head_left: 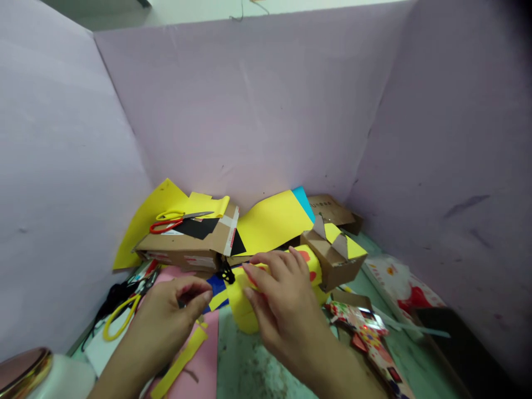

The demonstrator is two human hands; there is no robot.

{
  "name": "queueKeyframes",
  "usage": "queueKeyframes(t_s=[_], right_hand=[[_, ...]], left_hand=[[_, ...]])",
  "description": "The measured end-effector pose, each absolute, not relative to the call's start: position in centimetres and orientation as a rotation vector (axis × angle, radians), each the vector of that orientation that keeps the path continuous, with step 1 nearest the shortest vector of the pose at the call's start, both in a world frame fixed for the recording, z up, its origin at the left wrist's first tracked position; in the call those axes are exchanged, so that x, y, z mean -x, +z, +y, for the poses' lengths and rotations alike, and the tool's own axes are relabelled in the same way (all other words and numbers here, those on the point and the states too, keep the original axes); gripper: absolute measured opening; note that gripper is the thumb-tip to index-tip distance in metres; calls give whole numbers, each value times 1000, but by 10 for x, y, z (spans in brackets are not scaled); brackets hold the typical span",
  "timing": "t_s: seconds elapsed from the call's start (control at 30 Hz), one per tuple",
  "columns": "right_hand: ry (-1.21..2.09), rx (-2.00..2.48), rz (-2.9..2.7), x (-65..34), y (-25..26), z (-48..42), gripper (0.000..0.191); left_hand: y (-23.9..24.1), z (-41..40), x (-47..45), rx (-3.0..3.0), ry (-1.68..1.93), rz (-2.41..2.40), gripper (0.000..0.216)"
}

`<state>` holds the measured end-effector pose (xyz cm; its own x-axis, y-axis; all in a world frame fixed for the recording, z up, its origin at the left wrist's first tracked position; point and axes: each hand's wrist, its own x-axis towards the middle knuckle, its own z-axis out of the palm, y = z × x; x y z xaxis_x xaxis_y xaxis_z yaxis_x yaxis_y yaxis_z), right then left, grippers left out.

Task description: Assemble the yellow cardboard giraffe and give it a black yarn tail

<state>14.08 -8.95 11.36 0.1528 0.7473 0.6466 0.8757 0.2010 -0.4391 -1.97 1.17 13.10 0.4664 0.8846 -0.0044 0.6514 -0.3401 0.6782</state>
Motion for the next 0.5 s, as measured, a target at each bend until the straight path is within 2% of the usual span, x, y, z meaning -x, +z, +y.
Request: queueKeyframes(t_s=[0.23, 0.33, 0.43, 0.5], right_hand=[[-351, 1427, -1377, -162, 136, -121, 17], [-438, 1461, -1175, -172, 149, -139, 13], [-523, 1515, -971, -191, 158, -152, 13], [-505, 1579, -873, -211, 158, -156, 17]], left_hand=[[141, 2, 31, -2136, 647, 1391, 39], [141, -1, 32, -2073, 912, 1416, 41], [131, -2, 30, -1886, 1211, 1327, 28], [119, -4, 28, -1762, 1277, 1254, 35]])
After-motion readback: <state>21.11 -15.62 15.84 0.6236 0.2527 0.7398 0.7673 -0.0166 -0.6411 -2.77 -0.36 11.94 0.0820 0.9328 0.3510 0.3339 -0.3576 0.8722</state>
